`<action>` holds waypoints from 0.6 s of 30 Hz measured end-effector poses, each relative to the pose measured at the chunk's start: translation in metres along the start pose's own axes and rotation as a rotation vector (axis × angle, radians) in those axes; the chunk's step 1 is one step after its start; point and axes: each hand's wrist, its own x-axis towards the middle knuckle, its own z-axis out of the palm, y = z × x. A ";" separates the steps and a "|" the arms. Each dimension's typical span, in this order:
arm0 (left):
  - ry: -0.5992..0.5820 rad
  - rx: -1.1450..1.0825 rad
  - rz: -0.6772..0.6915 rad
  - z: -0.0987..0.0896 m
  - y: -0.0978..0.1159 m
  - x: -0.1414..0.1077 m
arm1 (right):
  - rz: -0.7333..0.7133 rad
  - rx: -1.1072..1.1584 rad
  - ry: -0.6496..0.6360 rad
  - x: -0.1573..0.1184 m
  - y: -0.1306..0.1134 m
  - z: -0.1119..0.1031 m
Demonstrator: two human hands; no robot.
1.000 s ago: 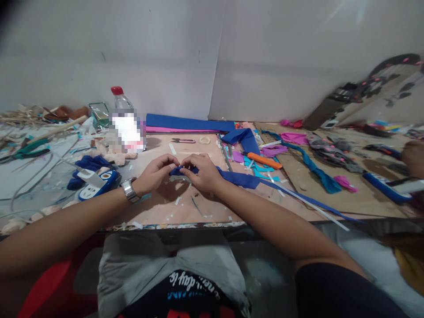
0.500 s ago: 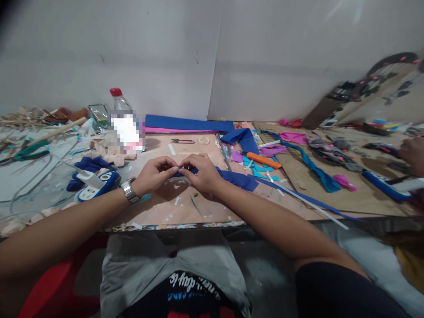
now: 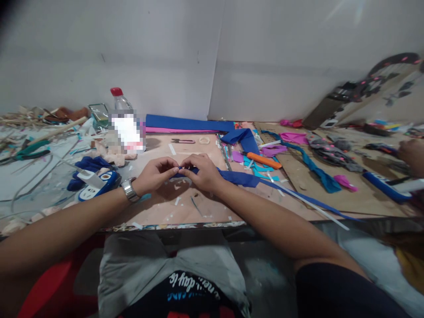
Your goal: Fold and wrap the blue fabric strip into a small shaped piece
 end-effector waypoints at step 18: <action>-0.116 0.068 0.062 -0.001 -0.001 -0.001 | -0.022 0.038 -0.007 -0.002 0.001 0.001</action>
